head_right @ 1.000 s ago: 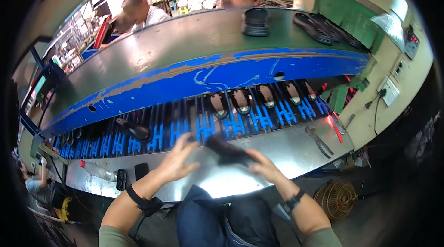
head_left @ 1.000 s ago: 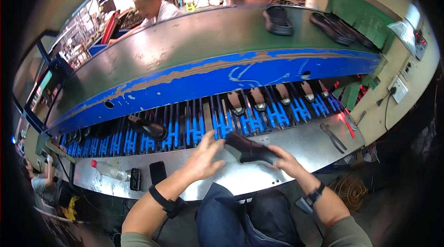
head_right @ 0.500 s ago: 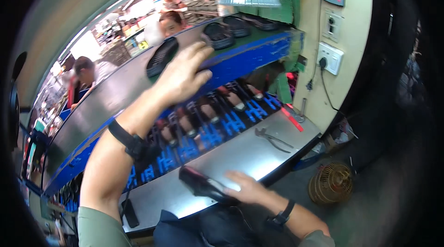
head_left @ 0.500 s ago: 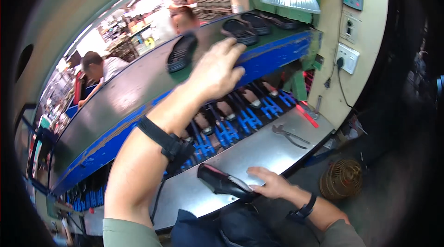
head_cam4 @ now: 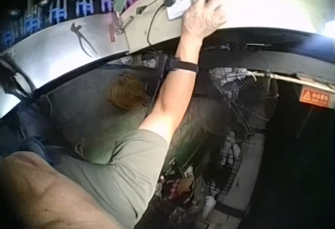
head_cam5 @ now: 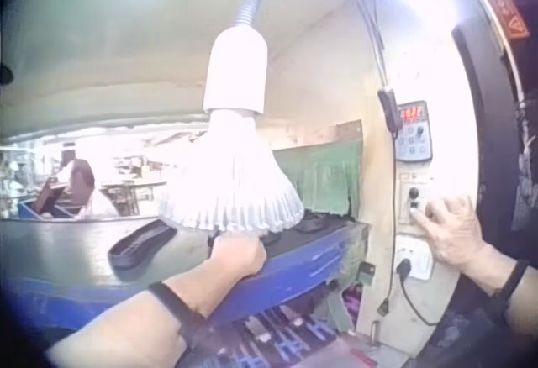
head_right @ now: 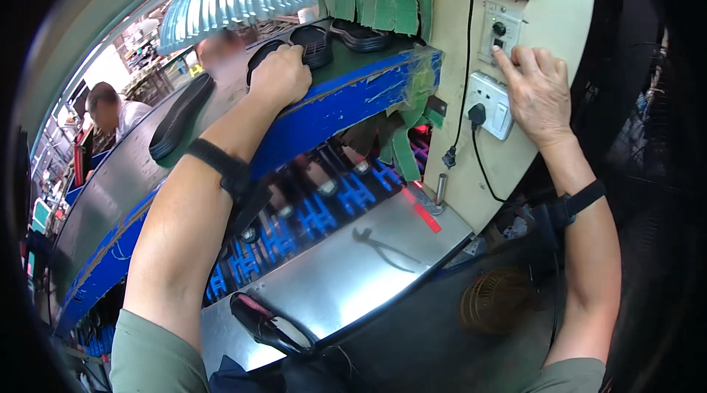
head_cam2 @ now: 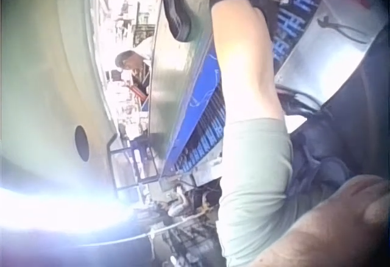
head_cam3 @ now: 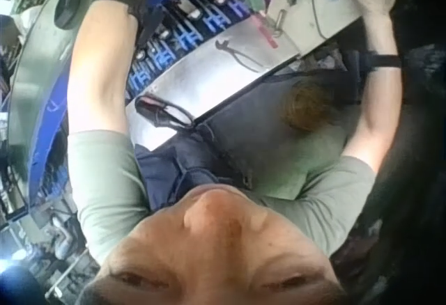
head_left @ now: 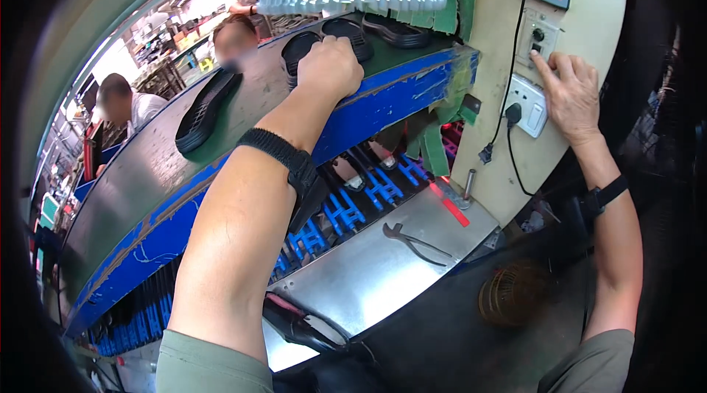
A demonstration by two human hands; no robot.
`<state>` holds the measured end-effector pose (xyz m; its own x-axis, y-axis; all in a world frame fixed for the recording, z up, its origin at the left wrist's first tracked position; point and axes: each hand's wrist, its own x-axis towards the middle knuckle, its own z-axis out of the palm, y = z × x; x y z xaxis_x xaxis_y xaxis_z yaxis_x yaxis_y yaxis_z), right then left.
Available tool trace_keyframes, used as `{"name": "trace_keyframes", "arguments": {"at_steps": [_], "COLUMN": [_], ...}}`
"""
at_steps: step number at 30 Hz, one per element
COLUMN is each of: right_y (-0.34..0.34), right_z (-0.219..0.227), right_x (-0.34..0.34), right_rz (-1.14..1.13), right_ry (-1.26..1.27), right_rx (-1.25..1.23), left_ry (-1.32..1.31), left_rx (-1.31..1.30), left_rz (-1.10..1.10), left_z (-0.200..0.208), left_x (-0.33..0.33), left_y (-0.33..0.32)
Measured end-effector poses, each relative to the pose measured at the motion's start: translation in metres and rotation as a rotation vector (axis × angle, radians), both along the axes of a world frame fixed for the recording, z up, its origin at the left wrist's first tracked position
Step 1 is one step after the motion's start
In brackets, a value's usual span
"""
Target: Placing shoe lasts into shoe uppers and positioning them on a conveyor.
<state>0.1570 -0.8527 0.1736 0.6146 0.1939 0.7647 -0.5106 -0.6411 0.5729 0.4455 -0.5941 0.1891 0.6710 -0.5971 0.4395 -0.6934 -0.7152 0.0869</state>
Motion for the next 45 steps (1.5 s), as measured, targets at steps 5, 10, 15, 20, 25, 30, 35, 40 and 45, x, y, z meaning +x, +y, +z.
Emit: {"name": "trace_keyframes", "arguments": {"at_steps": [5,10,15,20,25,30,35,40,45], "right_y": [-0.003,0.006,0.009,0.127,0.413,0.477,0.505,0.536,0.551], "right_z": [-0.003,0.005,0.0,-0.078,-0.251,-0.322,-0.153,-0.09,-0.199], "right_x": [0.005,0.002,-0.013,-0.03,-0.046,-0.04,-0.063,-0.114,-0.149], "right_rz": [0.049,0.07,0.3,0.744,0.602,0.583,0.684,1.033,0.99], "right_ry": [-0.039,-0.087,-0.06,-0.168,0.726,0.781,0.701,0.585,0.725], "right_rx": [-0.025,-0.011,0.163,0.648,1.495,1.372,1.148,1.681,2.202], "left_ry": [-0.239,-0.28,-0.033,0.25,0.631,0.791,-0.02,0.417,0.953], "left_rx": [0.005,-0.266,-0.226,0.199,0.157,-0.341,-0.78,-0.857,-1.894], "left_rz": [-0.054,-0.562,-0.829,-0.94,-0.402,-0.432,0.628,0.616,0.081], "left_z": [0.002,0.016,0.023,-0.041,-0.253,-0.263,-0.295,-0.354,-0.297], "left_x": [0.004,-0.032,-0.192,-0.374,-0.502,-0.508,-0.458,-0.413,-0.403], "left_y": [0.011,0.07,0.218,0.415,0.542,0.588,0.672,0.716,0.679]}}
